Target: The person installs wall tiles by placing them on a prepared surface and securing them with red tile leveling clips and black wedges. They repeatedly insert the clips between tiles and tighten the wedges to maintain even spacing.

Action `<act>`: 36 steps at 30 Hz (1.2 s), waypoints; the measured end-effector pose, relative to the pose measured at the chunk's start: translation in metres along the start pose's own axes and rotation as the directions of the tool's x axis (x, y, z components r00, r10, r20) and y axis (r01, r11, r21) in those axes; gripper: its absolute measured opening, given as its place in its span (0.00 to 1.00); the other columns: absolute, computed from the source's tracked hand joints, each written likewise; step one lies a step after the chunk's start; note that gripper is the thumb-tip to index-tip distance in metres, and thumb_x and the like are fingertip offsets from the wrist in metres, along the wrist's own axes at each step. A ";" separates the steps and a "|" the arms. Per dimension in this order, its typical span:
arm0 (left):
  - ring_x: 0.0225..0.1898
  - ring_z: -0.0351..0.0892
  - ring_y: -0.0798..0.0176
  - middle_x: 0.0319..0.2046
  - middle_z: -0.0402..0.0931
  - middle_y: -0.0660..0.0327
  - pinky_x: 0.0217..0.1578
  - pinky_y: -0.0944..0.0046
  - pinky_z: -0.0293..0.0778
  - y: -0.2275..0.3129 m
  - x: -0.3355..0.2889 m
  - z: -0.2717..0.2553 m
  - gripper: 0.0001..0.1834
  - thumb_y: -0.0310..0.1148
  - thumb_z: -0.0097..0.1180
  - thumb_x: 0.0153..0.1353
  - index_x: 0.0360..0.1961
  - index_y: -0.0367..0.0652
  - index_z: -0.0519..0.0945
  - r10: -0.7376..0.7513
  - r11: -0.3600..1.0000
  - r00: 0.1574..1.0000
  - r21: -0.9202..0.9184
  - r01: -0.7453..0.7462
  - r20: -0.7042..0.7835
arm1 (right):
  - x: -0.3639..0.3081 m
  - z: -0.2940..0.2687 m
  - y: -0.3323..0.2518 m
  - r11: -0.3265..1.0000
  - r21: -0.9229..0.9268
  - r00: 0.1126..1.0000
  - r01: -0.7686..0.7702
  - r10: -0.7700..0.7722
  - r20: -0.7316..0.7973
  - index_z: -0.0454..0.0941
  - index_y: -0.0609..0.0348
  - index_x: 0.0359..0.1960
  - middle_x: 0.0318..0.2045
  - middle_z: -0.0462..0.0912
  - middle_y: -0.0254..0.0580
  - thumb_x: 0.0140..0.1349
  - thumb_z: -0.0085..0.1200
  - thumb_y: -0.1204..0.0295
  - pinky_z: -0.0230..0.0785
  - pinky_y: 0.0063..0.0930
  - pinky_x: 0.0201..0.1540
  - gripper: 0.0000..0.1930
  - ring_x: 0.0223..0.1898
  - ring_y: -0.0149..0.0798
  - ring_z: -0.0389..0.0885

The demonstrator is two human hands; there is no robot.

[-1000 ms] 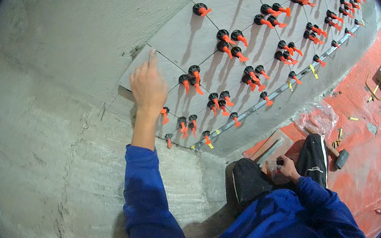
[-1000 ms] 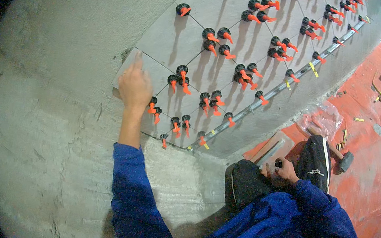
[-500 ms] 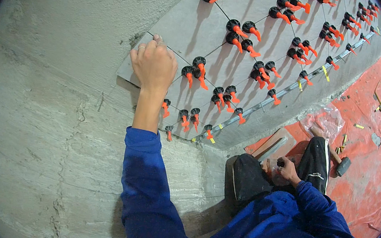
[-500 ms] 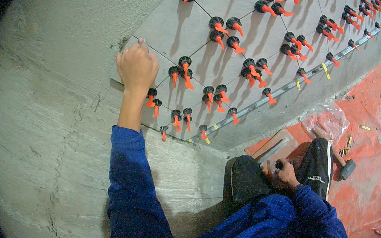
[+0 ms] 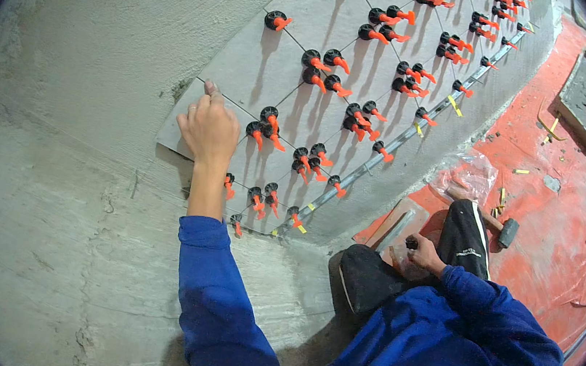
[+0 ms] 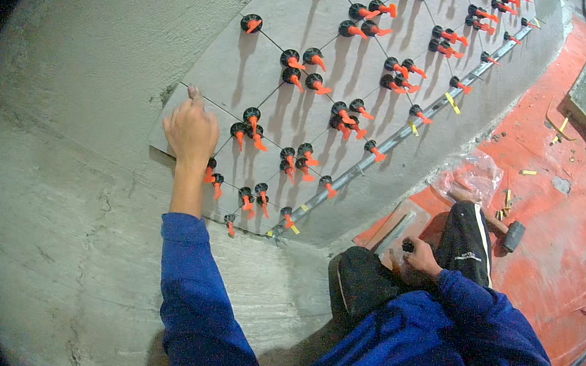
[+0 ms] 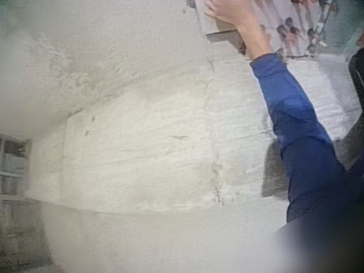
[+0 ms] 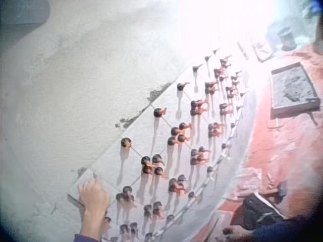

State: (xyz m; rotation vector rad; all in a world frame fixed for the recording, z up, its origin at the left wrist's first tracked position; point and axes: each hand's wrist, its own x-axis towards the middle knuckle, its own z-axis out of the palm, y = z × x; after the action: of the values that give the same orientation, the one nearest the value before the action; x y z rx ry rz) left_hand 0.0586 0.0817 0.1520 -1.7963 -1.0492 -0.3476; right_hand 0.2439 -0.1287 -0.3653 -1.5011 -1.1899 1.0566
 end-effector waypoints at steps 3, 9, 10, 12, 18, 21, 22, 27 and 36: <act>0.40 0.79 0.57 0.37 0.80 0.58 0.43 0.51 0.66 0.004 0.001 0.004 0.31 0.34 0.54 0.56 0.62 0.35 0.71 -0.009 1.000 1.000 0.005 0.009 0.002 | 0.006 -0.004 -0.038 0.998 -0.060 0.999 -0.036 0.034 -0.037 0.76 0.65 0.43 0.35 0.83 0.54 0.52 0.57 0.75 0.76 0.37 0.41 0.15 0.39 0.44 0.85; 0.44 0.80 0.54 0.43 0.79 0.55 0.46 0.50 0.67 0.008 -0.009 0.000 0.38 0.35 0.56 0.55 0.67 0.35 0.62 -0.066 0.993 0.992 -0.087 0.076 0.111 | 0.029 -0.031 -0.161 0.921 0.340 0.981 0.191 -0.190 -0.038 0.70 0.63 0.51 0.38 0.78 0.40 0.60 0.52 0.80 0.76 0.30 0.30 0.16 0.30 0.33 0.82; 0.44 0.79 0.54 0.44 0.78 0.54 0.46 0.49 0.67 0.008 -0.010 -0.001 0.39 0.35 0.56 0.55 0.68 0.35 0.61 -0.068 0.990 0.990 -0.115 0.082 0.121 | 0.029 -0.038 -0.185 0.899 0.412 0.988 0.145 -0.151 -0.017 0.69 0.62 0.53 0.40 0.78 0.41 0.62 0.52 0.80 0.76 0.28 0.30 0.17 0.29 0.32 0.81; 0.45 0.79 0.53 0.44 0.78 0.54 0.47 0.48 0.67 0.006 -0.010 -0.001 0.40 0.35 0.58 0.55 0.69 0.38 0.59 -0.076 0.985 0.991 -0.144 0.091 0.109 | 0.028 -0.055 -0.234 0.853 0.433 0.953 0.292 -0.295 -0.062 0.66 0.61 0.56 0.36 0.77 0.38 0.64 0.51 0.77 0.77 0.26 0.28 0.19 0.30 0.32 0.82; 0.46 0.79 0.48 0.47 0.79 0.50 0.49 0.48 0.69 -0.003 -0.022 -0.001 0.36 0.33 0.55 0.55 0.67 0.42 0.65 -0.199 0.850 0.978 -0.487 0.201 0.056 | 0.017 -0.088 -0.348 0.758 0.470 0.881 0.452 -0.461 -0.103 0.66 0.59 0.56 0.40 0.80 0.43 0.63 0.54 0.79 0.77 0.25 0.31 0.20 0.31 0.31 0.81; 0.41 0.81 0.53 0.44 0.81 0.51 0.44 0.55 0.73 -0.002 -0.035 -0.012 0.32 0.32 0.58 0.55 0.63 0.39 0.70 -0.234 0.602 0.961 -0.755 0.261 0.146 | 0.018 -0.093 -0.378 0.694 0.471 0.818 0.544 -0.565 -0.112 0.65 0.59 0.59 0.38 0.81 0.44 0.62 0.55 0.80 0.77 0.26 0.33 0.23 0.32 0.31 0.81; 0.38 0.82 0.55 0.42 0.82 0.51 0.41 0.58 0.74 0.001 -0.040 -0.016 0.31 0.32 0.59 0.55 0.62 0.37 0.72 -0.220 0.481 0.956 -0.831 0.279 0.193 | 0.018 -0.093 -0.384 0.688 0.471 0.812 0.552 -0.572 -0.116 0.65 0.59 0.59 0.37 0.81 0.45 0.61 0.55 0.80 0.77 0.26 0.34 0.24 0.32 0.31 0.81; 0.32 0.77 0.74 0.32 0.80 0.64 0.31 0.72 0.74 0.038 -0.076 -0.038 0.26 0.35 0.63 0.62 0.59 0.36 0.75 -0.020 -0.272 0.966 -0.931 0.244 0.260 | 0.015 -0.091 -0.402 0.698 0.342 0.765 0.629 -0.635 -0.110 0.66 0.60 0.58 0.39 0.84 0.45 0.63 0.54 0.81 0.78 0.27 0.40 0.22 0.36 0.30 0.82; 0.28 0.75 0.77 0.30 0.80 0.66 0.30 0.74 0.73 0.084 -0.114 -0.040 0.17 0.34 0.67 0.59 0.44 0.32 0.82 -0.051 -0.564 0.944 -0.790 0.241 0.325 | 0.003 -0.069 -0.394 0.730 -0.162 0.738 0.664 -0.675 -0.014 0.73 0.63 0.48 0.36 0.85 0.49 0.59 0.59 0.76 0.75 0.33 0.40 0.16 0.39 0.40 0.85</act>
State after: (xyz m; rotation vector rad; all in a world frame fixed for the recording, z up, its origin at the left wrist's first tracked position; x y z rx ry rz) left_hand 0.0661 -0.0205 0.0474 -3.2952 -1.0158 -2.2218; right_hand 0.2345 -0.0916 0.0331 -1.0429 -1.6148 0.4162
